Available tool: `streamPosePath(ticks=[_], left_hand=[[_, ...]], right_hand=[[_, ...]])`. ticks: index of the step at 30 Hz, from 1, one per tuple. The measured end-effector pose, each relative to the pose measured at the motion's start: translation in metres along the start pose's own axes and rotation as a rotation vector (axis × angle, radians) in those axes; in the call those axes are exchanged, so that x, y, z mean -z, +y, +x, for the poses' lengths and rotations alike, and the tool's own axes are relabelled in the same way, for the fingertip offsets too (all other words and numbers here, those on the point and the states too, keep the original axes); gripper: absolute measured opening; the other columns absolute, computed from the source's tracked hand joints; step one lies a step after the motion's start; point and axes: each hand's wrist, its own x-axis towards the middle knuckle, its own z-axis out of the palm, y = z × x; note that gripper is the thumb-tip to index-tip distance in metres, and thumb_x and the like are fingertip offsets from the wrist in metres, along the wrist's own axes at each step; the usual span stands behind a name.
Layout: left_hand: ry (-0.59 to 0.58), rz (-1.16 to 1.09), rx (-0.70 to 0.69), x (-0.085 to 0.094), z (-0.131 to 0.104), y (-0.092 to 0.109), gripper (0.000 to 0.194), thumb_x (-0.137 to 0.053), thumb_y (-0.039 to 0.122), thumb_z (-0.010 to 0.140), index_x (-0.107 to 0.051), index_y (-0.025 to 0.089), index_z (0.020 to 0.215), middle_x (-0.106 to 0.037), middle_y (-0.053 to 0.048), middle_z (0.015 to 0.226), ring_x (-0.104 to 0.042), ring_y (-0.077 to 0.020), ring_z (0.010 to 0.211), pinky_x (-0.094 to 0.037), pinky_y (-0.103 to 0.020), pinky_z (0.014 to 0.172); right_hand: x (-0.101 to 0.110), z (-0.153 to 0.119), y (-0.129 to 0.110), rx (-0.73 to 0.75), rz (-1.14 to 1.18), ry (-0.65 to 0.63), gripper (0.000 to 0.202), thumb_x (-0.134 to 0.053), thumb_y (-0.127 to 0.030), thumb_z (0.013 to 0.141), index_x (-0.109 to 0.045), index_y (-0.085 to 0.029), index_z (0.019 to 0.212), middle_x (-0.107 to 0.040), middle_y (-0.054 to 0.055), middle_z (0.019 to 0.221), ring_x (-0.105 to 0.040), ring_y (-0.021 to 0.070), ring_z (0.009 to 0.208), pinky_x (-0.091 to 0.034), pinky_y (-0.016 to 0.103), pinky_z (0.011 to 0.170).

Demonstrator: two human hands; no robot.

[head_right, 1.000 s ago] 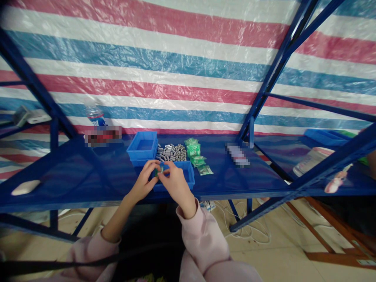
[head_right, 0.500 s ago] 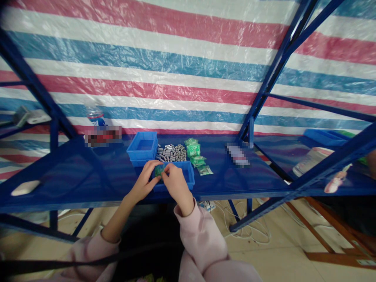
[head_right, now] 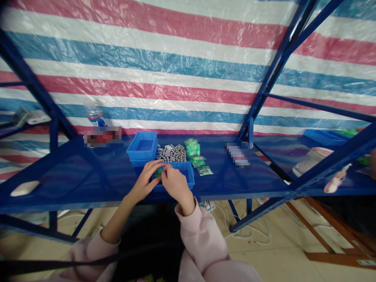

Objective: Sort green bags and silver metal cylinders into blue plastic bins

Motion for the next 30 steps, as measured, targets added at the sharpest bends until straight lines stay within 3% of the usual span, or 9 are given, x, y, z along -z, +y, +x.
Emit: streamPosePath(ticks=[7,22,25,30], left_hand=[[-0.005,0.024,0.009,0.001,0.001,0.000,0.032,-0.053,0.016,0.084,-0.056,0.021,0.115,-0.050,-0.010,0.136,-0.041,-0.0278,0.127,-0.031,-0.046,0.109],[-0.012,0.034,0.043,0.000,-0.001,0.001,0.016,-0.052,0.015,0.084,-0.053,0.021,0.098,-0.046,-0.010,0.133,-0.039,-0.0268,0.128,-0.032,-0.045,0.108],[-0.015,0.034,0.049,0.001,-0.001,0.003,0.016,-0.052,0.013,0.083,-0.053,0.021,0.097,-0.046,-0.010,0.133,-0.039,-0.0271,0.128,-0.032,-0.045,0.107],[-0.006,0.028,0.051,0.002,-0.001,0.005,0.015,-0.052,0.013,0.082,-0.054,0.021,0.095,-0.047,-0.009,0.132,-0.040,-0.0279,0.127,-0.033,-0.045,0.106]], right_hand=[[0.004,-0.005,0.000,0.060,0.023,-0.048,0.021,-0.040,-0.020,0.091,-0.053,-0.022,0.107,-0.069,0.005,0.091,-0.065,0.0198,0.086,-0.038,0.026,0.069],[0.007,-0.003,0.015,0.222,0.249,0.028,0.016,-0.050,-0.023,0.086,-0.064,-0.023,0.095,-0.073,0.002,0.090,-0.068,0.0175,0.085,-0.047,0.028,0.076],[0.015,-0.001,0.026,0.215,0.322,0.166,0.017,-0.050,-0.026,0.086,-0.064,-0.022,0.094,-0.072,0.002,0.091,-0.067,0.0175,0.087,-0.047,0.030,0.080],[0.034,0.002,0.063,0.009,0.231,0.601,0.030,-0.050,-0.033,0.085,-0.062,-0.018,0.107,-0.070,0.010,0.104,-0.063,0.0243,0.100,-0.046,0.038,0.088]])
